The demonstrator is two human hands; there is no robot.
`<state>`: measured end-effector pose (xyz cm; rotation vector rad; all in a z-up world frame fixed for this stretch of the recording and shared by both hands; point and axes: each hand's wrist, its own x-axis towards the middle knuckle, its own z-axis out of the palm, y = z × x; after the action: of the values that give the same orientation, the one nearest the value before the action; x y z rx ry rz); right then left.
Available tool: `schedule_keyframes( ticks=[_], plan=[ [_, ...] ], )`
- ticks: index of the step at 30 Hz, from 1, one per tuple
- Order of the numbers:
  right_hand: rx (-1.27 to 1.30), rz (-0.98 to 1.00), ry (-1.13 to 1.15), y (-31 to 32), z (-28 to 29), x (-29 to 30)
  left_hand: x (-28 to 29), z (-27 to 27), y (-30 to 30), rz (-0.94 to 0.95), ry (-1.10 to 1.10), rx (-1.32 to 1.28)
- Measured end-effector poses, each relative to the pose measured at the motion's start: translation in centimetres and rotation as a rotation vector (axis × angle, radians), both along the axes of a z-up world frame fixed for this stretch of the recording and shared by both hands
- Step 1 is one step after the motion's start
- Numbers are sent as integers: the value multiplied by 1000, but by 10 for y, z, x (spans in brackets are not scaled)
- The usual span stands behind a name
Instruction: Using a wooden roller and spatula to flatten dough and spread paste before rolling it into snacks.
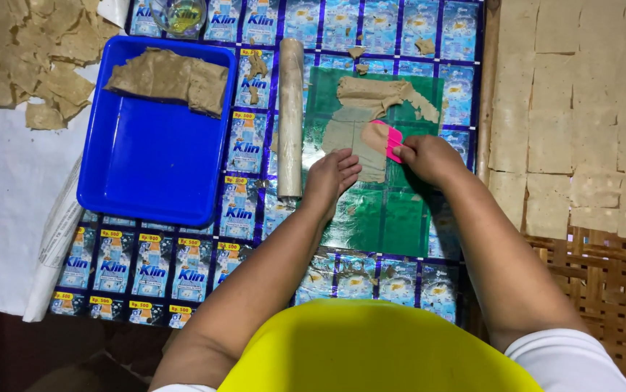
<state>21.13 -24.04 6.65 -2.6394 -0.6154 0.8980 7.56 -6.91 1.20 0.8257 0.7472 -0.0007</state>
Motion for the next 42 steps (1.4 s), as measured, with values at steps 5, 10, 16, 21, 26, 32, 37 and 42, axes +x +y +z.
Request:
schedule_keyframes(
  ticks=[5,10,16,21,26,32,37,42],
  plan=[
    [65,35,-166,-20,-22,-16,10,-8,2,51,8,-222],
    [250,249,-644,-34,-25,-63,18,-65,3,198,-41,-465],
    [368,-70,-681,-54,-49,-76,1,-61,-7,279,-96,-512],
    [353,-262,-570,-66,-69,-81,-36,-28,-22,351,-110,-483],
    [303,-195,-725,-68,-74,-89,-70,-8,-30,342,-108,-467],
    [423,-205,-690,-61,-63,-103,-93,28,-22,174,-25,-277],
    [678,-331,-517,-54,-73,-115,-90,26,-4,-156,50,71],
    [1108,-766,603,-34,-49,-140,-71,71,-5,-399,24,279]
  ],
)
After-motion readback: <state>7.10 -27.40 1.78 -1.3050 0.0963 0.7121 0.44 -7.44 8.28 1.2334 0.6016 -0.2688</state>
